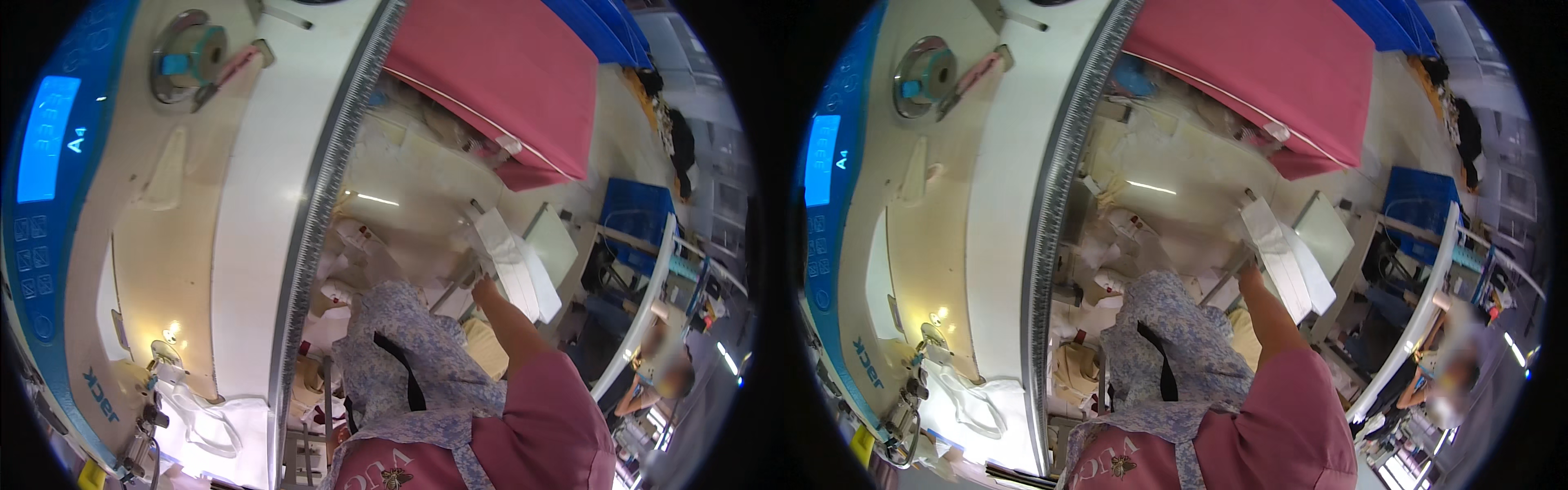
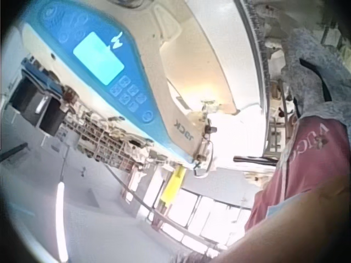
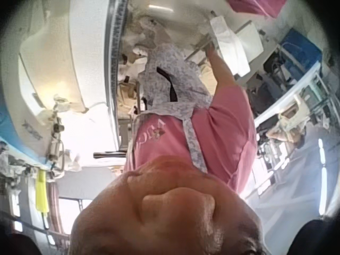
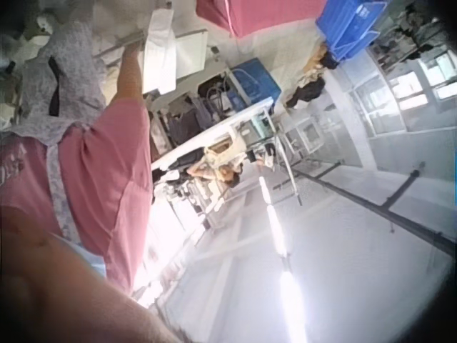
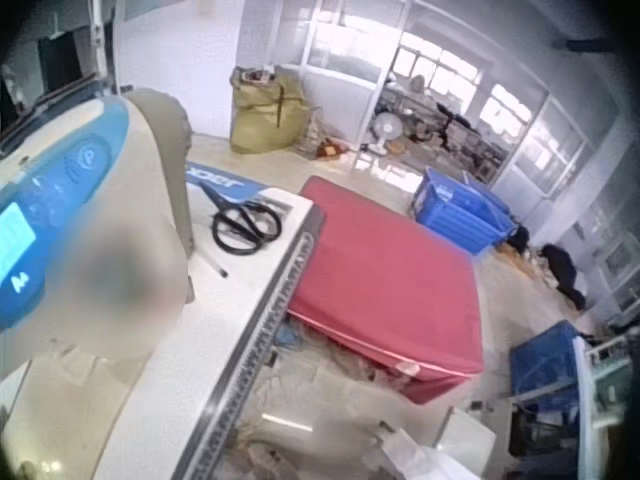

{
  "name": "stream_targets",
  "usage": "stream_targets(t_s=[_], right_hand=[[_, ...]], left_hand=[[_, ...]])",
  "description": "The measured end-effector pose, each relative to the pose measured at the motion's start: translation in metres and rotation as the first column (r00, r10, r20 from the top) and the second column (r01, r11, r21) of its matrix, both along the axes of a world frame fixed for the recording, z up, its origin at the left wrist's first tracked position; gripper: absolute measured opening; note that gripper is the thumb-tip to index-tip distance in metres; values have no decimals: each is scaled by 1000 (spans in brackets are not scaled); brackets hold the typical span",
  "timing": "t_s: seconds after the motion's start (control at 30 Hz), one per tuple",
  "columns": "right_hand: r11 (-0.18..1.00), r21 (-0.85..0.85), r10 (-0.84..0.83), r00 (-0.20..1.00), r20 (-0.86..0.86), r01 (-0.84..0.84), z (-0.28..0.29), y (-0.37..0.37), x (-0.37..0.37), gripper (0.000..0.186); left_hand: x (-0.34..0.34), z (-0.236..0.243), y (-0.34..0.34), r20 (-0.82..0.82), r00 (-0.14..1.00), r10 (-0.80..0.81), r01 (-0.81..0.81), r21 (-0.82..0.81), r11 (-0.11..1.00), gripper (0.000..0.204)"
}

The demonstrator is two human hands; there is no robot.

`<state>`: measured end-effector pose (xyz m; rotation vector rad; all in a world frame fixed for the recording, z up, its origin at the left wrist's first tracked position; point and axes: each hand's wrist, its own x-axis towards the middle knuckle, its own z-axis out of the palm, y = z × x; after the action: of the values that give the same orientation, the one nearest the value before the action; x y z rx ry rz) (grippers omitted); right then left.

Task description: The person folds and unfolds a white fabric piece on a sewing table, then uses scissors to cut a small white fabric piece into smaller sections. The person also handles a black fabric piece and places it on the table.

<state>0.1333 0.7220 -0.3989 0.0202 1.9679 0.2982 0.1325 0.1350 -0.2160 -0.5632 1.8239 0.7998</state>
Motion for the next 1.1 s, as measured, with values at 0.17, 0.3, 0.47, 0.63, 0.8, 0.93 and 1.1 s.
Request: stream_targets(t_s=[0.17, 0.3, 0.47, 0.63, 0.8, 0.93, 1.1], right_hand=[[977, -153, 188, 940, 286, -149, 50, -21, -82, 54], [948, -210, 281, 941, 190, -241, 55, -34, -112, 63], [936, -228, 330, 893, 307, -267, 56, -52, -176, 66], [881, -219, 445, 892, 79, -420, 46, -65, -212, 53], [868, -268, 469, 868, 163, -418, 66, -94, -261, 44], [849, -296, 497, 853, 162, -438, 73, -109, -280, 42], [835, -321, 513, 844, 157, -448, 81, -115, -289, 39]], left_hand=[[-27, -6, 16, -21, 999, 39, -39, -34, 999, 23], [-47, -4, 32, -67, 994, 81, -83, -33, 996, 24], [-69, 3, 48, -128, 984, 120, -125, -35, 992, 24], [-84, 13, 58, -163, 976, 143, -153, -51, 987, 24], [-95, 18, 60, -159, 974, 159, -170, -61, 984, 25], [-93, 21, 62, -146, 972, 183, -195, -71, 978, 25], [-84, 20, 64, -132, 958, 254, -267, -88, 960, 26]])
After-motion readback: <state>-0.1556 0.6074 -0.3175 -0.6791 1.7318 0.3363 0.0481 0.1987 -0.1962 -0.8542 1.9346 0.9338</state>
